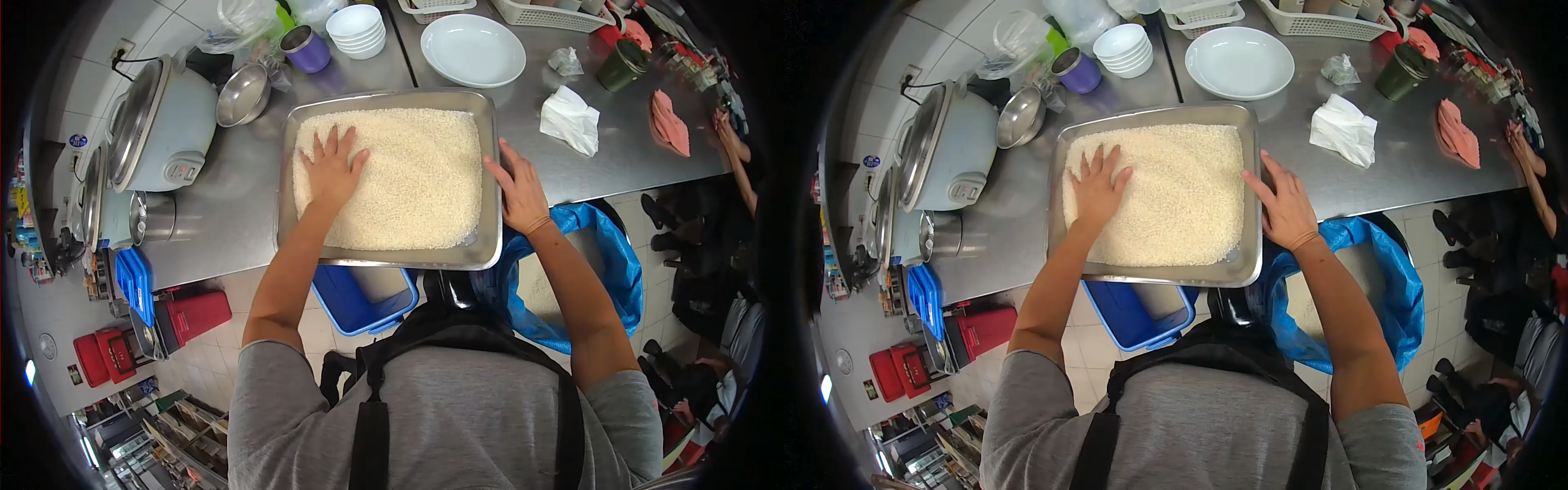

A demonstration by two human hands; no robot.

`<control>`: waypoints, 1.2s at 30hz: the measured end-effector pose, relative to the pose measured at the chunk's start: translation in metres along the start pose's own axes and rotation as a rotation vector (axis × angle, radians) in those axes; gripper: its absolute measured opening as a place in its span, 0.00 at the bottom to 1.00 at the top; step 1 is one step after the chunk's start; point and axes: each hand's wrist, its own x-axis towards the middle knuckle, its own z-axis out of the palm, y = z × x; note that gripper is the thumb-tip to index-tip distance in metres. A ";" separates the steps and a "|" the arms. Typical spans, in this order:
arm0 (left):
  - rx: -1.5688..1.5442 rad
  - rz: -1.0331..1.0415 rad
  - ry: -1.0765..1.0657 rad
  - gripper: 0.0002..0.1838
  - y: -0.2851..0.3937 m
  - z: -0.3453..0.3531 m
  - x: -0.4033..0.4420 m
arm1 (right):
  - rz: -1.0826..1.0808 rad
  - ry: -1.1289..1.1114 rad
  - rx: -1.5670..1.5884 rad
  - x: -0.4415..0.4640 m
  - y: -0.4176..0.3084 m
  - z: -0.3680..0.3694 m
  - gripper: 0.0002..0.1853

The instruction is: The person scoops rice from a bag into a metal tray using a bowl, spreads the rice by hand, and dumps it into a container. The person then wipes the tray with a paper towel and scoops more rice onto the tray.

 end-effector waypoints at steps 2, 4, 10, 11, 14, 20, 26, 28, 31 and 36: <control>-0.116 -0.115 -0.055 0.34 0.028 0.002 0.003 | 0.009 -0.020 0.026 0.001 -0.003 -0.002 0.45; -0.194 -0.170 -0.094 0.37 0.056 0.003 0.007 | 0.019 -0.015 0.050 0.002 -0.003 -0.003 0.45; -0.301 -0.082 -0.162 0.39 0.116 -0.004 0.012 | 0.040 -0.059 0.049 0.000 -0.002 -0.001 0.43; -0.332 -0.061 -0.172 0.38 0.123 -0.005 0.012 | 0.039 -0.063 0.043 0.001 -0.002 -0.001 0.43; -0.285 0.076 -0.234 0.36 0.140 -0.025 0.005 | 0.020 -0.063 0.038 0.003 -0.003 -0.003 0.41; -0.264 0.510 -0.194 0.26 0.101 -0.028 -0.023 | 0.007 -0.059 0.037 0.004 -0.002 -0.002 0.40; -0.173 0.370 -0.232 0.28 0.029 -0.046 -0.039 | 0.023 -0.068 0.050 0.004 -0.004 -0.002 0.41; -0.245 0.305 -0.241 0.30 0.006 -0.057 -0.045 | 0.019 -0.061 0.048 0.004 -0.003 -0.002 0.41; -0.284 0.251 -0.253 0.38 -0.019 -0.085 -0.057 | 0.023 -0.060 0.051 0.003 -0.003 -0.001 0.43; -0.126 -0.030 -0.357 0.47 -0.023 -0.090 -0.091 | 0.030 -0.062 0.043 0.003 -0.001 0.001 0.44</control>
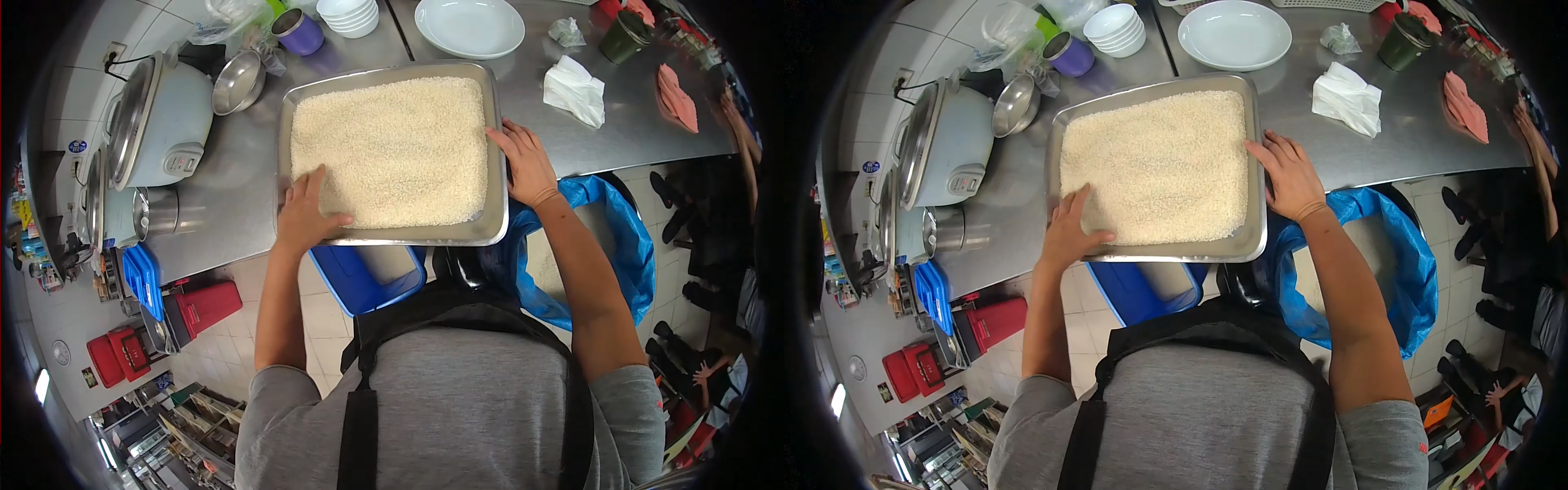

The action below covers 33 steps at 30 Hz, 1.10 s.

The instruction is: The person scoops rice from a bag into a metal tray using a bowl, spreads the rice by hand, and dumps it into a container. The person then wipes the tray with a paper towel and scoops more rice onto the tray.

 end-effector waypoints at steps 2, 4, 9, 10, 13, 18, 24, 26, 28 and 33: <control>-0.044 -0.073 -0.029 0.48 0.014 0.008 0.000 | 0.001 0.003 0.000 0.000 -0.001 -0.001 0.43; -0.149 -0.115 -0.042 0.47 0.028 0.016 0.008 | 0.005 0.003 -0.001 0.000 -0.002 -0.002 0.43; -0.489 0.092 0.058 0.37 0.067 0.031 0.039 | 0.014 -0.003 -0.017 0.001 -0.002 -0.001 0.42; -0.561 0.153 0.075 0.35 0.078 0.025 0.043 | 0.014 -0.002 -0.016 0.001 -0.002 -0.001 0.42; -0.630 0.065 0.148 0.28 0.078 0.003 0.054 | 0.009 0.002 -0.021 0.001 -0.001 0.000 0.42; 0.007 -0.065 0.378 0.27 0.006 0.012 0.073 | 0.020 -0.006 -0.018 0.001 -0.003 -0.001 0.42; -0.173 0.002 0.271 0.26 0.041 0.048 0.069 | 0.014 -0.007 -0.007 0.002 -0.001 0.000 0.42; -0.507 0.064 0.067 0.23 0.070 0.022 0.063 | 0.007 -0.005 -0.016 0.002 0.000 0.001 0.42; -0.649 0.075 0.007 0.20 0.075 0.003 0.068 | 0.015 -0.011 -0.004 0.003 -0.001 0.000 0.41; -0.288 0.092 0.464 0.18 0.003 -0.004 0.139 | 0.011 -0.016 -0.014 0.002 0.000 0.001 0.40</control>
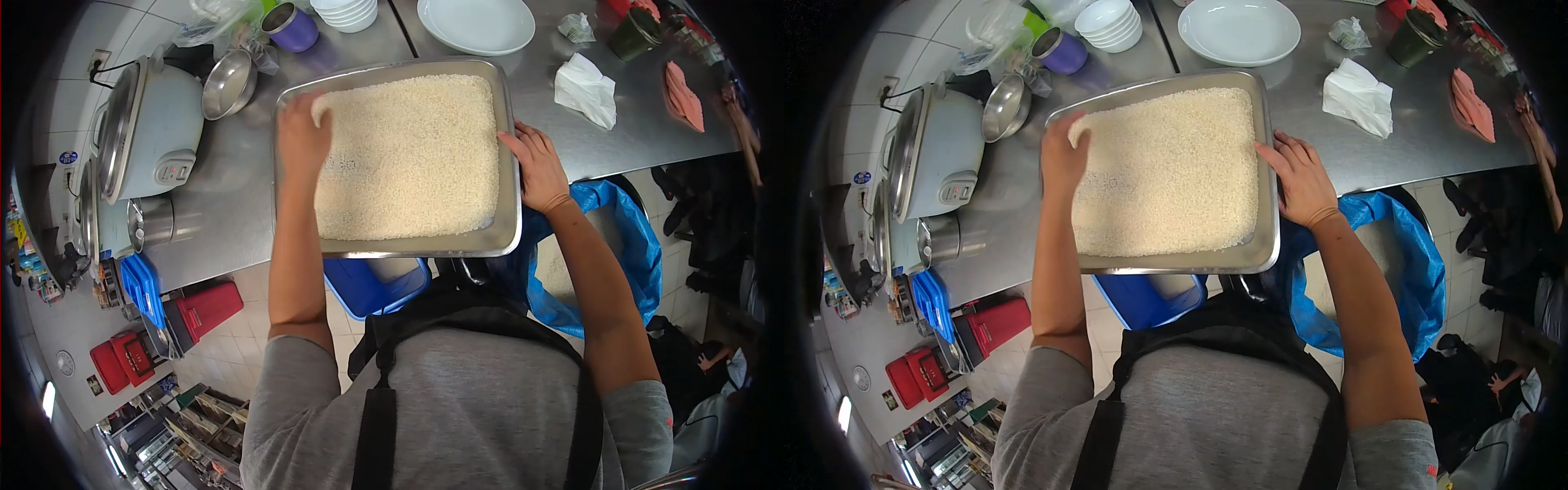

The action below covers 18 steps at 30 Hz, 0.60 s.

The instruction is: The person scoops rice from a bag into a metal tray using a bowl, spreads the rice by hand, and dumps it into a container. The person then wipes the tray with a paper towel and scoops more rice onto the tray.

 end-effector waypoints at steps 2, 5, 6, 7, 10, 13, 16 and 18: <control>0.135 -0.033 0.061 0.18 -0.032 0.018 0.012 | 0.001 0.003 0.003 0.002 -0.001 -0.002 0.40; 0.311 -0.012 -0.004 0.19 -0.022 0.041 -0.004 | 0.009 -0.009 0.038 0.002 0.000 -0.002 0.40; 0.249 0.031 -0.049 0.19 -0.009 0.043 -0.011 | 0.007 -0.008 0.032 0.002 0.001 -0.002 0.40; 0.189 0.072 -0.096 0.18 0.007 0.043 -0.021 | 0.005 -0.008 0.029 0.001 0.002 -0.002 0.40; -0.092 0.051 -0.360 0.16 0.057 0.028 -0.042 | 0.000 -0.002 0.038 0.001 0.001 0.000 0.40; -0.206 0.016 -0.687 0.14 0.097 -0.005 -0.026 | 0.003 0.001 0.030 0.002 0.002 -0.002 0.39; -0.200 0.185 -0.645 0.12 0.108 0.002 0.008 | -0.001 0.002 0.028 0.001 0.002 -0.001 0.37; -0.225 0.397 -0.461 0.12 0.113 0.032 0.027 | -0.003 0.005 0.030 0.001 0.002 -0.001 0.37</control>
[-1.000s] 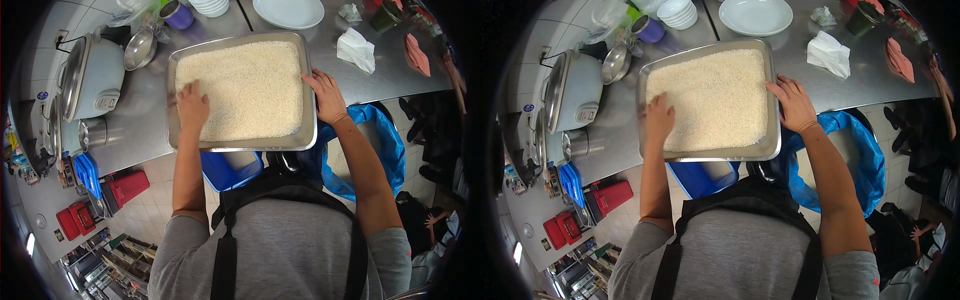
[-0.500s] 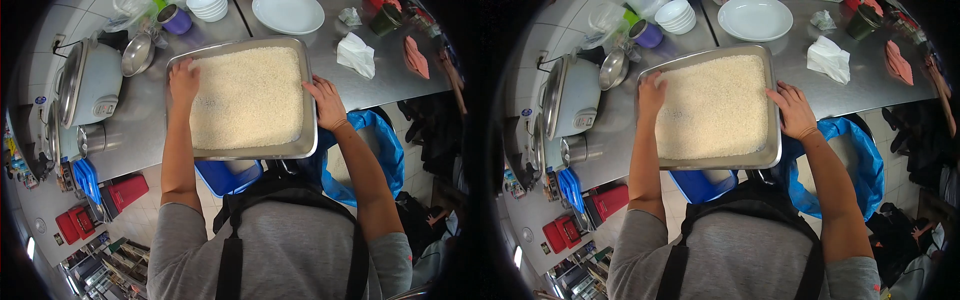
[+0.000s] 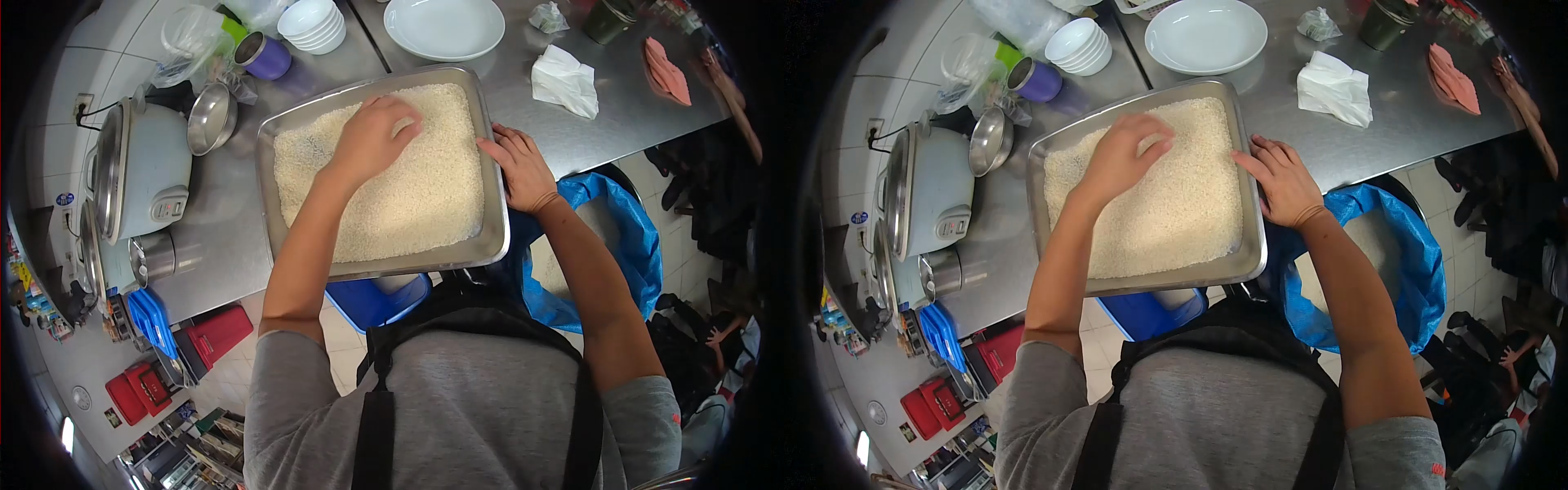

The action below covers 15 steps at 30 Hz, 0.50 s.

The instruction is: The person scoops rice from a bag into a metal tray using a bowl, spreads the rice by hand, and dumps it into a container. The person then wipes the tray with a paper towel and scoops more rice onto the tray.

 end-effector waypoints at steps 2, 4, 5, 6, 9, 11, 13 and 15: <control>0.006 0.132 0.105 0.12 -0.002 0.027 0.030 | 0.004 0.002 -0.002 0.000 -0.001 -0.001 0.36; 0.046 0.224 0.155 0.12 -0.002 0.054 0.043 | 0.008 0.007 -0.009 -0.001 -0.001 0.000 0.36; 0.083 0.249 0.153 0.12 -0.004 0.067 0.045 | 0.009 0.009 -0.013 -0.001 0.000 0.000 0.36; 0.120 0.273 0.151 0.11 0.000 0.071 0.048 | 0.008 0.008 -0.016 0.000 0.000 -0.001 0.36; 0.123 0.213 -0.016 0.11 0.001 0.065 0.025 | 0.007 0.007 -0.013 -0.001 0.001 -0.001 0.37; 0.112 0.201 -0.131 0.11 0.004 0.046 -0.001 | 0.007 0.012 -0.009 -0.001 0.001 0.000 0.37; 0.081 0.192 -0.260 0.11 0.003 0.022 -0.024 | 0.008 0.012 -0.001 -0.001 0.001 0.000 0.37; 0.039 0.129 -0.411 0.10 0.002 -0.007 -0.041 | 0.010 0.005 -0.005 -0.002 0.001 -0.002 0.38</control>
